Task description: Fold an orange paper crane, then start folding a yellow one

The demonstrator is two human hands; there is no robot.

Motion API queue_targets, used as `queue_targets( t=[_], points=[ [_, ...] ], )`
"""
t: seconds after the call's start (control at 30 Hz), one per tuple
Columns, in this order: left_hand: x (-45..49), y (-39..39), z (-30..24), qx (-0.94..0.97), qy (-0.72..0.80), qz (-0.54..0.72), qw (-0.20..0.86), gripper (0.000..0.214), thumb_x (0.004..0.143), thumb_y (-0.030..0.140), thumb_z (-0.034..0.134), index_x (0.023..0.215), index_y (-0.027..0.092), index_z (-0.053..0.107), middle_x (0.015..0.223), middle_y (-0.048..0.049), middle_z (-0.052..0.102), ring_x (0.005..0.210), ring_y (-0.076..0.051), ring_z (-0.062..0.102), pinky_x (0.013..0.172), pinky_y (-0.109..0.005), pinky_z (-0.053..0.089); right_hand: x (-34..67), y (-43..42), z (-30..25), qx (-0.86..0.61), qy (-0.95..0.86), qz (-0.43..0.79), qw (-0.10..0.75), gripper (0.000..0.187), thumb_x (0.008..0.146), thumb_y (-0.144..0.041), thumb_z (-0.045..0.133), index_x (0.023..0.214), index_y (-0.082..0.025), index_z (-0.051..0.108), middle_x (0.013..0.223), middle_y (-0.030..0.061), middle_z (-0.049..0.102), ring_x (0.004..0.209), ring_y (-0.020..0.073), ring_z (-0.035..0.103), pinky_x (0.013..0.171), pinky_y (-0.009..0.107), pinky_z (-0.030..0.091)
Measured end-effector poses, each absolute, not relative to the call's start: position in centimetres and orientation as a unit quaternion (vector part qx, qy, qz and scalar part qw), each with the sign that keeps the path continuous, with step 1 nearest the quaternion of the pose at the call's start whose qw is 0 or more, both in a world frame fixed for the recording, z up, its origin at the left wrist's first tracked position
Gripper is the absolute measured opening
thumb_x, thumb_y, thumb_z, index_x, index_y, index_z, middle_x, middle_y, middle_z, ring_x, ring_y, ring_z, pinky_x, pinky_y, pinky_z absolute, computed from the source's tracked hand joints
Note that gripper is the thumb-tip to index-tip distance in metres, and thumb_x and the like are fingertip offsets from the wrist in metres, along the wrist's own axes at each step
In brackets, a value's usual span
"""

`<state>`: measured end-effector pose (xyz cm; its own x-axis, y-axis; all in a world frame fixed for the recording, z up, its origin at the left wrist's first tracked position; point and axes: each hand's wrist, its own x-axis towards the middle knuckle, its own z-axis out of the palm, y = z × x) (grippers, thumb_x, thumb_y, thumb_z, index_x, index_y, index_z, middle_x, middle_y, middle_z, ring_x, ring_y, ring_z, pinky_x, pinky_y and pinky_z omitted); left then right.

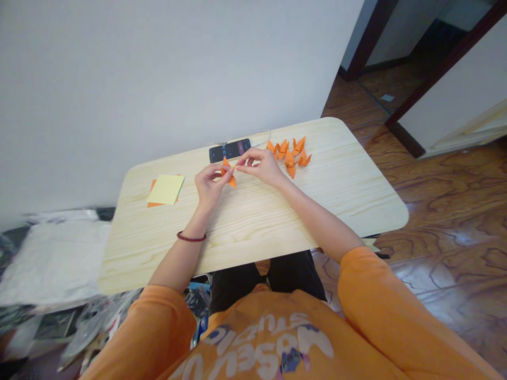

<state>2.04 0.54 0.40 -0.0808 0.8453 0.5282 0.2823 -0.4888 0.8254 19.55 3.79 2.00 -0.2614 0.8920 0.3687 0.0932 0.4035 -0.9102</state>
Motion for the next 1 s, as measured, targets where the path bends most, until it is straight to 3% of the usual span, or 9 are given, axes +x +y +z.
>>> queue_targets(
  t=[0.67, 1.0],
  points=[
    [2.21, 0.42, 0.51, 0.620, 0.447, 0.579, 0.282, 0.016, 0.073, 0.036, 0.075, 0.073, 0.020, 0.072, 0.076, -0.0028, 0.071, 0.074, -0.013, 0.066, 0.061, -0.023, 0.053, 19.70, 4.28, 1.27, -0.339, -0.623, 0.523, 0.474, 0.030, 0.064, -0.040, 0.080, 0.075, -0.014, 0.071, 0.063, -0.0005, 0.059, 0.048, 0.0049, 0.040, 0.042, 0.021, 0.026],
    [2.49, 0.46, 0.30, 0.582, 0.459, 0.590, 0.319, 0.019, 0.071, 0.038, 0.076, 0.073, 0.020, 0.071, 0.078, -0.0030, 0.071, 0.074, -0.013, 0.066, 0.061, -0.023, 0.053, 18.98, 3.80, 1.46, -0.320, -0.555, 0.603, 0.475, 0.034, 0.060, -0.042, 0.082, 0.072, -0.015, 0.066, 0.048, -0.0063, 0.047, 0.042, 0.0033, 0.034, 0.038, 0.019, 0.021]
  ],
)
